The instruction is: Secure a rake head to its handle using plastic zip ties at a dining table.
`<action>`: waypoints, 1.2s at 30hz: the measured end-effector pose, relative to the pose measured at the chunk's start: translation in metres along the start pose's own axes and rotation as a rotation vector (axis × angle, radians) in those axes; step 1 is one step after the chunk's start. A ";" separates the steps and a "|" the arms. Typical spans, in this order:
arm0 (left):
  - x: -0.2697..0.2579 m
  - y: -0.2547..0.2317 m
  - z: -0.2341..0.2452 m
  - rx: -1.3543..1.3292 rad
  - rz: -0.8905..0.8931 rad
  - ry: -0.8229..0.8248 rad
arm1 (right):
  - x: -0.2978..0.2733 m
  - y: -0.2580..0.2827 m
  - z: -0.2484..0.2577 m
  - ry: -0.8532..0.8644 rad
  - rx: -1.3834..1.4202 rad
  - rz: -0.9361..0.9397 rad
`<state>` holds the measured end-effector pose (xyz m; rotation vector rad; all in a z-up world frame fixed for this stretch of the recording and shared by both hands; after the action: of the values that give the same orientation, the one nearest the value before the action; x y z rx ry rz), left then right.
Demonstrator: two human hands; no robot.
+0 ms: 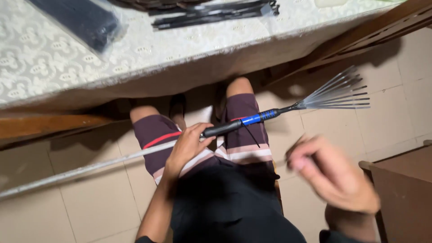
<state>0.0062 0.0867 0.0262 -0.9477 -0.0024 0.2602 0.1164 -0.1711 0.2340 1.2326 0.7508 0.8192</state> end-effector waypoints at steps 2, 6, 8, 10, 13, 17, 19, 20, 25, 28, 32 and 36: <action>0.001 -0.002 0.003 -0.007 -0.013 0.012 | -0.021 -0.062 -0.019 0.059 0.178 -0.218; 0.005 -0.003 0.006 -0.002 -0.003 0.074 | -0.047 -0.163 -0.073 0.263 0.395 -0.587; 0.006 0.001 0.003 -0.022 -0.008 0.067 | -0.060 -0.196 -0.090 0.262 0.469 -0.641; 0.008 0.000 0.004 -0.040 -0.017 0.058 | -0.067 -0.222 -0.104 0.258 0.543 -0.692; 0.009 -0.001 0.005 -0.052 0.072 0.097 | -0.066 -0.248 -0.117 0.135 0.655 -0.859; 0.011 0.003 0.003 -0.055 0.037 0.060 | -0.030 -0.246 -0.125 -0.029 0.631 -0.896; 0.012 0.006 0.002 -0.057 -0.003 0.034 | -0.009 -0.247 -0.134 -0.053 0.612 -0.864; 0.012 0.005 0.003 -0.091 -0.029 0.029 | 0.002 -0.250 -0.139 -0.086 0.640 -0.811; 0.016 0.047 -0.016 -0.308 0.178 -0.023 | 0.043 -0.294 -0.168 -0.215 0.843 -0.691; 0.022 0.059 -0.018 -0.174 0.344 -0.013 | 0.061 -0.306 -0.178 -0.310 0.983 -0.671; 0.031 0.057 -0.031 -0.302 0.370 0.070 | 0.066 -0.314 -0.180 -0.379 0.996 -0.659; 0.036 0.073 -0.053 -0.445 0.136 0.081 | 0.064 -0.319 -0.178 -0.395 0.980 -0.613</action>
<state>0.0313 0.0922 -0.0675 -1.4030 0.0820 0.3548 0.0379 -0.0707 -0.1142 1.7936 1.1618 -0.3704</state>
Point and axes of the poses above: each hand's wrist, its own x-axis towards the middle knuckle, its own z-axis out of the back of the hand, y = z × x, the point moved 6 cm from there along x, towards the middle knuckle, and after that the axes turned 7 degrees about x, right-handed, at the moved point
